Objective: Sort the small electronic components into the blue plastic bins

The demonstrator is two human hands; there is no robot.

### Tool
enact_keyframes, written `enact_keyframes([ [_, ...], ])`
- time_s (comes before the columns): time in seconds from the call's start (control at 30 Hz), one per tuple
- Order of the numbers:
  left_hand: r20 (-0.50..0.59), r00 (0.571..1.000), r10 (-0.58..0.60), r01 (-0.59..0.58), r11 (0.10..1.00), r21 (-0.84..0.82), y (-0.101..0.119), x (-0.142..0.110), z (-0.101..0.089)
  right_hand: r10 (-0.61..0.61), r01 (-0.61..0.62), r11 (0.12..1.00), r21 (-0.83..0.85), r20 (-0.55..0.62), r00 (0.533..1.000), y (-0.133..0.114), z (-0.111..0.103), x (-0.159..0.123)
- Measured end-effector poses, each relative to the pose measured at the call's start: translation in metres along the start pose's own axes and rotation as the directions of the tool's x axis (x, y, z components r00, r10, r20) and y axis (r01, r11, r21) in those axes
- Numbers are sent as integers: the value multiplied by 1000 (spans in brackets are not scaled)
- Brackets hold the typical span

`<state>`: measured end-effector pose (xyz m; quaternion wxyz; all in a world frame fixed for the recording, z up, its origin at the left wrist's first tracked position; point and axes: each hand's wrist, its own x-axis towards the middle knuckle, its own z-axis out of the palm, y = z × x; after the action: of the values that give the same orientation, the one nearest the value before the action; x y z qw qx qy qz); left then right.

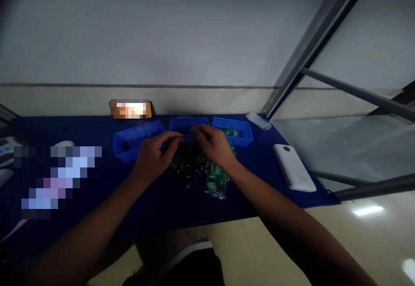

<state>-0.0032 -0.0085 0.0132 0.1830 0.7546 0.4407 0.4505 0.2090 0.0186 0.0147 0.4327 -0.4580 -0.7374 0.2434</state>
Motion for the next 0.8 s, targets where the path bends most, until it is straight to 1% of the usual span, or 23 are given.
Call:
enact_keyframes([
  [0.07,78,992,95,-97,995,23,-1,-1,3,82,-82,996,42,3,997,2,0,0],
  [0.13,157,964,213,-218,976,18,-1,-2,7,131,-132,989,72,6,991,3,0,0],
  [0.2,241,923,301,-312,950,7,-3,-4,11,137,-136,988,79,-6,991,2,0,0],
  [0.27,318,885,341,-360,933,0,-5,-6,15,122,-120,990,73,-21,992,0,-1,0],
  [0.37,395,849,350,-384,923,7,-9,-8,20,109,-107,992,61,-32,994,-2,0,0],
  [0.47,444,835,325,-380,924,38,-11,-10,25,109,-108,993,40,-24,994,-4,0,0],
  [0.63,492,827,271,-340,939,55,-10,-13,30,103,-102,995,19,-19,995,-7,1,-1],
  [0.8,462,845,270,-351,931,99,-8,-12,28,103,-103,994,23,-13,995,-8,0,-1],
])
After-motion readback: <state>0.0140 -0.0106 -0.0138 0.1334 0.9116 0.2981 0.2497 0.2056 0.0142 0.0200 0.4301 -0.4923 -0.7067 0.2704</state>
